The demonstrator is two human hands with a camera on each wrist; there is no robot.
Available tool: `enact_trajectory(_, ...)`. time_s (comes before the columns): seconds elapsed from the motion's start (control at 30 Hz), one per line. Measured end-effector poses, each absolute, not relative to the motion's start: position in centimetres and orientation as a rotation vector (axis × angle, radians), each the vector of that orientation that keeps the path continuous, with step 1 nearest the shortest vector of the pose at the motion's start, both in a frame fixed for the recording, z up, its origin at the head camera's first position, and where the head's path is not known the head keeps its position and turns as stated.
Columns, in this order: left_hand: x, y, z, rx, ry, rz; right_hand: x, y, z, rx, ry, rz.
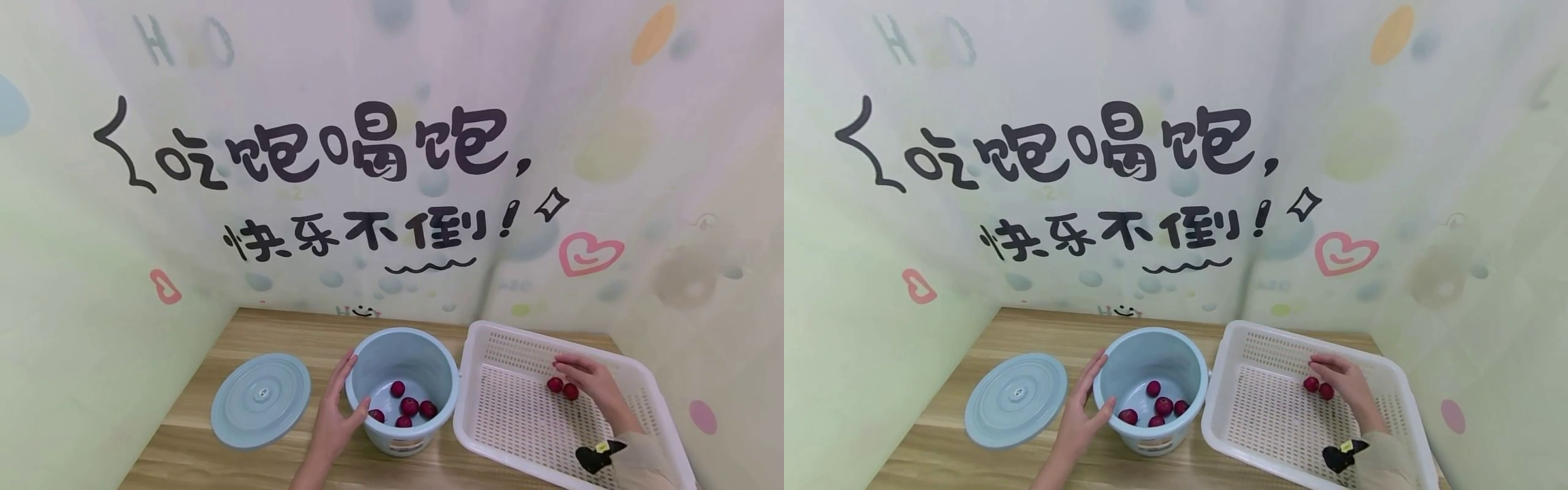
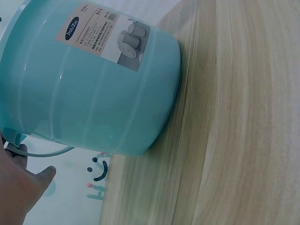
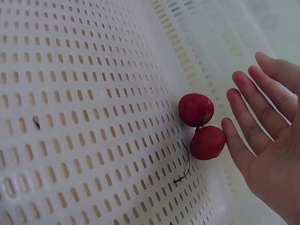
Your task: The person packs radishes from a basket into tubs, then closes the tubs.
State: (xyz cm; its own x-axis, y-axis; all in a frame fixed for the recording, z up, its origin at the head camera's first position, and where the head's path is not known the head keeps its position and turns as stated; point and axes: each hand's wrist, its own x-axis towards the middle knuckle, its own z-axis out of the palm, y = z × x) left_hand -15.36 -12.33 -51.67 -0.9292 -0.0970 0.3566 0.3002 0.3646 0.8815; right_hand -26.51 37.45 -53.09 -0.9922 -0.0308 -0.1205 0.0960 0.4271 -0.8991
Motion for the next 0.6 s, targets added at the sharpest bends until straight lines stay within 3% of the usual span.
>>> enact_trajectory(0.33,-15.4,-12.3,-51.6,-0.187,-2.276,-1.567,-26.1,39.3,-53.9,0.031,2.617,-1.526)
enact_trajectory(0.6,-15.4,-12.3,-51.6,-0.168,-2.281,-1.573,-25.8,41.3,-54.8,-0.293,2.398,-1.467)
